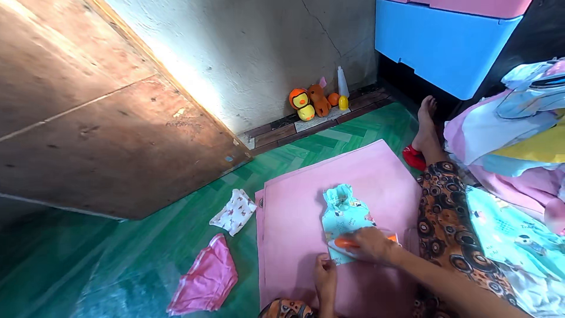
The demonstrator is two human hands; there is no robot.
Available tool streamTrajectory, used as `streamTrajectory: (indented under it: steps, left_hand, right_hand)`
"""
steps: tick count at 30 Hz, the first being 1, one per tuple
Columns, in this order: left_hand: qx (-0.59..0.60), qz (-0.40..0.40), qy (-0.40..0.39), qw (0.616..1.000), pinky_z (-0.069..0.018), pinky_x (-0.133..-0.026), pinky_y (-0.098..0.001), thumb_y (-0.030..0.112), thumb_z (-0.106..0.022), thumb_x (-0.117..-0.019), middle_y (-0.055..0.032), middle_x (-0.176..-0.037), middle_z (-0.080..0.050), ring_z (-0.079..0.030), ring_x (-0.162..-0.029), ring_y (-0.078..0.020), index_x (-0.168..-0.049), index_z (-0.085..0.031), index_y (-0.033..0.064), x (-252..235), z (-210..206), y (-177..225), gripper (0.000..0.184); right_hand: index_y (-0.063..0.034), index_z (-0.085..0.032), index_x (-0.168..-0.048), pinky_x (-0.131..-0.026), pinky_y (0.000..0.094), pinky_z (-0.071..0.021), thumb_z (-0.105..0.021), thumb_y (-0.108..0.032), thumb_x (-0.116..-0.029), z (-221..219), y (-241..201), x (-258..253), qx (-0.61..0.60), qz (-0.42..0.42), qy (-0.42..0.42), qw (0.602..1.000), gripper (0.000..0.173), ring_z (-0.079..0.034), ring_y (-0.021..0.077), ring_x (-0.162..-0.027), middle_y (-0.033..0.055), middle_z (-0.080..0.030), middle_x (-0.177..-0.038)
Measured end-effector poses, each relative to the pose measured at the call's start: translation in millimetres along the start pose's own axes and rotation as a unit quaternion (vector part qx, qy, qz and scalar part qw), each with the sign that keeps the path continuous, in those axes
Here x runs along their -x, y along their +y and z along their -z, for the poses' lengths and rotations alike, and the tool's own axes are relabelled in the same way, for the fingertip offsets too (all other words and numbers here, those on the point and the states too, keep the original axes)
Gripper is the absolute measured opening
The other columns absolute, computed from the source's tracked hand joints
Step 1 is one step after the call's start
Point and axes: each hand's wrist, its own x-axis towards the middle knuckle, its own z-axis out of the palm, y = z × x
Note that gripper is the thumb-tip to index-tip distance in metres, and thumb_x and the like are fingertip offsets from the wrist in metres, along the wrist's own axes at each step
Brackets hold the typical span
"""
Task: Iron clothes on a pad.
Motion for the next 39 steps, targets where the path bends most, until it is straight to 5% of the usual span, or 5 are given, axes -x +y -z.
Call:
streamTrajectory:
  steps: [16, 27, 30, 36, 39]
  left_hand:
    - [0.007, 0.013, -0.012, 1.0, -0.0568, -0.084, -0.0469, 0.004, -0.066, -0.0961, -0.0227, -0.104, -0.07, -0.069, -0.091, -0.03, -0.12, -0.065, -0.0077, 2.4, 3.5, 2.8, 0.027]
    - [-0.022, 0.059, -0.016, 0.998, -0.0573, -0.081, -0.0486, 0.014, -0.063, -0.1012, -0.0227, -0.1, -0.071, -0.07, -0.085, -0.0307, -0.117, -0.068, -0.0066, 8.8, 0.0, 6.8, 0.026]
    - [-0.02, 0.098, -0.034, 0.994, -0.0591, -0.072, -0.0425, 0.023, -0.064, -0.103, -0.0197, -0.094, -0.071, -0.069, -0.074, -0.025, -0.117, -0.068, -0.0053, 9.8, -1.4, 13.3, 0.032]
    - [0.073, 0.115, -0.026, 0.99, -0.0585, -0.069, -0.0385, 0.021, -0.069, -0.1004, -0.0193, -0.091, -0.069, -0.067, -0.072, -0.0224, -0.113, -0.066, -0.008, 7.8, -19.9, 19.7, 0.032]
    - [0.255, 0.078, 0.021, 0.964, -0.0552, -0.088, -0.0451, 0.009, -0.058, -0.102, -0.0278, -0.117, -0.064, -0.064, -0.099, -0.0304, -0.125, -0.058, -0.0132, 9.6, -18.4, 36.9, 0.032]
  right_hand:
    - [-0.0253, -0.05, -0.154, -0.1, 0.0629, -0.0483, -0.052, -0.042, -0.107, 44.5, 16.6, -52.8, 0.017, -0.026, 0.051, 0.998, 0.05, -0.064, 0.0433, -0.121, 0.0217, -0.068, -0.129]
    - [-0.0277, -0.05, -0.153, -0.096, 0.0653, -0.0496, -0.05, -0.044, -0.1075, -12.5, 1.0, 19.5, -0.011, -0.014, 0.004, 1.0, 0.049, -0.065, 0.0458, -0.116, 0.024, -0.069, -0.125]
    - [-0.0317, -0.047, -0.155, -0.1, 0.0625, -0.0483, -0.049, -0.046, -0.1076, -20.1, 5.8, 34.8, -0.037, -0.031, 0.006, 0.999, 0.05, -0.064, 0.0425, -0.121, 0.0211, -0.068, -0.13]
    - [-0.0285, -0.054, -0.152, -0.097, 0.0592, -0.0538, -0.055, -0.049, -0.1042, -15.0, 37.0, 55.9, -0.217, -0.042, 0.224, 0.949, 0.052, -0.071, 0.0349, -0.112, 0.0132, -0.072, -0.126]
    - [-0.022, -0.058, -0.149, -0.097, 0.0543, -0.0561, -0.058, -0.047, -0.1028, -7.4, 45.7, 69.4, -0.282, -0.028, 0.336, 0.898, 0.053, -0.073, 0.029, -0.109, 0.0109, -0.074, -0.125]
